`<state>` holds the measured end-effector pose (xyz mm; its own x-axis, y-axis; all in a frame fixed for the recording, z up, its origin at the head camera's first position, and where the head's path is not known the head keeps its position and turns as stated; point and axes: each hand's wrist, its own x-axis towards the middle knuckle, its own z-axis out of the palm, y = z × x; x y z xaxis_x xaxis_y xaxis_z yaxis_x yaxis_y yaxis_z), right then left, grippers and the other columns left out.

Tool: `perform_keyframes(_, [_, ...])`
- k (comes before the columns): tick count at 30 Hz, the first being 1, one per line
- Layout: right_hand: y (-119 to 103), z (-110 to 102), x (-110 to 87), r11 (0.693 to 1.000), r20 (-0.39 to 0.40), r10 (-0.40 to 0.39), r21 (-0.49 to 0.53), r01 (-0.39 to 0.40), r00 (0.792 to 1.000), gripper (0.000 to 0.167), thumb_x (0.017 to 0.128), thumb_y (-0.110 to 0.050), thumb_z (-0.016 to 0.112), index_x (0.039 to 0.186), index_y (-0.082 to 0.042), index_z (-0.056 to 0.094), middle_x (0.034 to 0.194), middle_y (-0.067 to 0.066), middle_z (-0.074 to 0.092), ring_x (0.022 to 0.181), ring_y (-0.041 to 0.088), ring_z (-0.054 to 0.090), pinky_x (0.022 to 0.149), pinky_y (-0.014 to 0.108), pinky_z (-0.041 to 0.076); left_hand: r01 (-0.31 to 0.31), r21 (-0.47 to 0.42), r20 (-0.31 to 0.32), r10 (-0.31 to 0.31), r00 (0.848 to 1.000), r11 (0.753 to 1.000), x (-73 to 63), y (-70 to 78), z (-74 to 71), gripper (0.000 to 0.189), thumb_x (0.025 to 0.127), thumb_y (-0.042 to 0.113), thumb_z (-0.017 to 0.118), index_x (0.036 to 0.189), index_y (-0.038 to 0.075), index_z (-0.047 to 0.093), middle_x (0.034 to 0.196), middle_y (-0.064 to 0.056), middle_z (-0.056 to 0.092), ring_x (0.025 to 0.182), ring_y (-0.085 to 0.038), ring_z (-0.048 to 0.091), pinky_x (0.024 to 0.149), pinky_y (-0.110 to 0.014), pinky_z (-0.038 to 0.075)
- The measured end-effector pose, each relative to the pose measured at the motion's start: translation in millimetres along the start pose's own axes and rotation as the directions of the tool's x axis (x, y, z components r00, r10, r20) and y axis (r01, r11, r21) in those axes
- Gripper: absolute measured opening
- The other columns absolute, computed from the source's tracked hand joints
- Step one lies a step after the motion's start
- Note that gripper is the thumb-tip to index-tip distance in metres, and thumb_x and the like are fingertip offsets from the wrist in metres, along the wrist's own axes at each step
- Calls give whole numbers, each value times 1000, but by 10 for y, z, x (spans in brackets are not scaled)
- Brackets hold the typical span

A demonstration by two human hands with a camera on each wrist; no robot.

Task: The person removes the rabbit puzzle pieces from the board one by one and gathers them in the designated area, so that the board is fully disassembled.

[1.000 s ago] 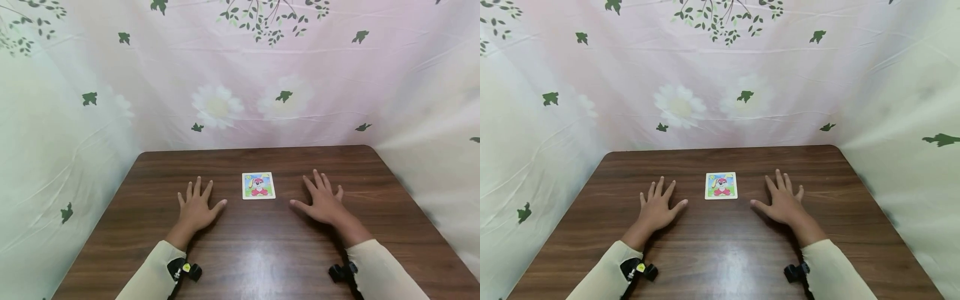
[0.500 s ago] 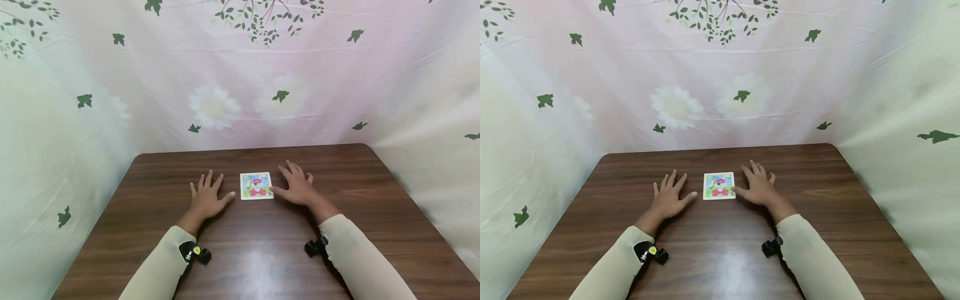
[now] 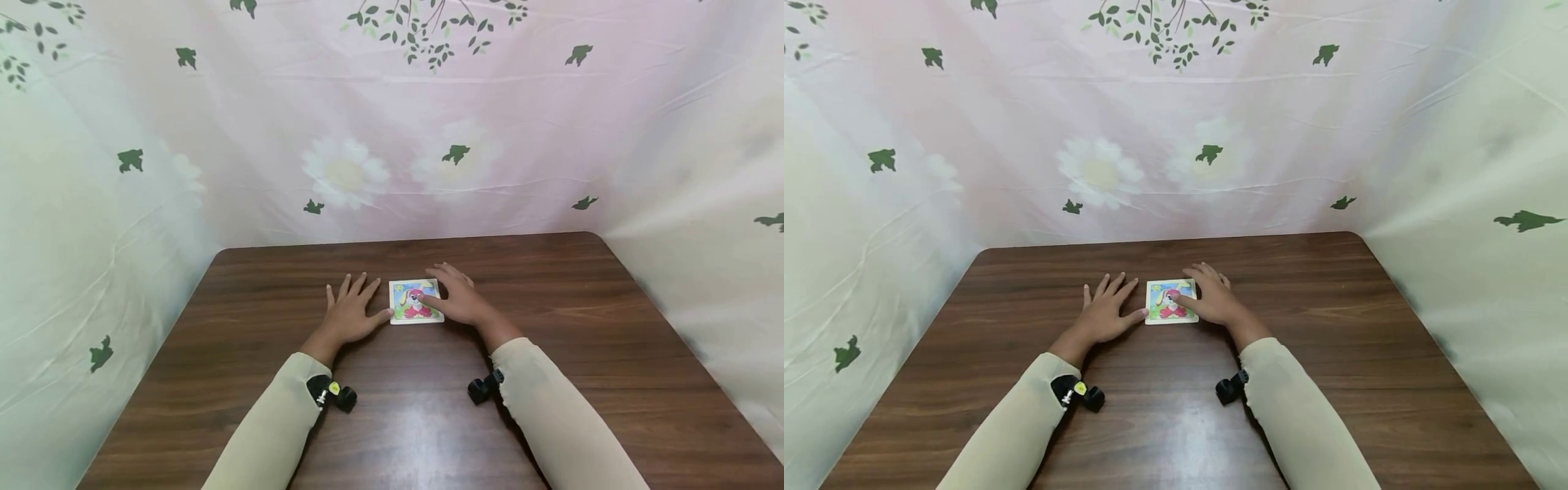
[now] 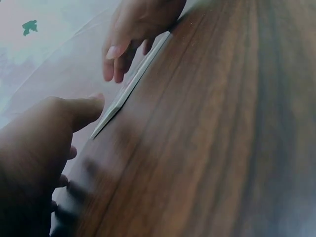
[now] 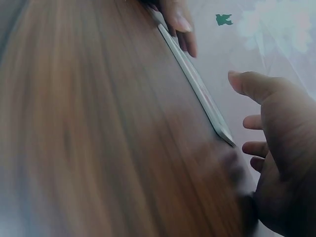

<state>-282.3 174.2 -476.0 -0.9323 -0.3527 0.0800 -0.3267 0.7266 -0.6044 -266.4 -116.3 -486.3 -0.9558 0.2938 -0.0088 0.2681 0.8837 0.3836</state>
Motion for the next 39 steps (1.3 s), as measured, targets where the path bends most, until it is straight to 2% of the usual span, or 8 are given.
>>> perform_keyframes(6, [-97, 132, 120, 999, 2, -21, 34, 21, 1000, 65, 105, -45, 71, 160, -15, 55, 174, 16, 42, 168, 41, 25, 129, 79, 4, -47, -21, 17, 47, 999, 999, 23, 4, 7, 88, 101, 74, 57, 173, 31, 34, 184, -8, 25, 173, -38, 9, 129, -81, -8])
perform_keyframes(11, [-174, 176, 201, 999, -1, -27, 28, 27, 1000, 57, 105, -43, 72, 155, -18, 62, 172, 15, 45, 165, 41, 30, 126, 82, 1, -75, 2, 26, 75, 997, 997, 53, 6, -6, 87, 100, 77, 55, 173, 35, 34, 184, -6, 24, 173, -37, 10, 128, -82, -7])
perform_keyframes(18, [-230, 226, 291, 999, 58, -32, -16, 33, 998, 53, 104, -48, 70, 152, -25, 66, 174, 13, 42, 166, 43, 25, 125, 82, -2, -85, 61, 51, 82, 995, 995, 34, 12, -15, 86, 99, 79, 54, 172, 37, 36, 185, -6, 20, 173, -40, 7, 128, -83, -6])
perform_keyframes(27, [-215, 242, 265, 998, 76, -45, -45, 49, 996, 42, 106, -41, 70, 146, -28, 70, 174, 13, 41, 166, 44, 23, 125, 81, -2, -101, 72, 69, 96, 993, 992, 35, 30, -2, 85, 100, 79, 51, 173, 38, 34, 186, -6, 17, 174, -39, 5, 127, -84, -6])
perform_keyframes(39, [-237, 244, 258, 998, 83, -51, -41, 54, 995, 43, 107, -39, 70, 148, -28, 69, 174, 13, 40, 166, 44, 21, 125, 82, -4, -97, 76, 83, 91, 992, 992, 45, 28, 2, 86, 101, 80, 51, 173, 37, 33, 186, -6, 16, 174, -39, 4, 127, -83, -5])
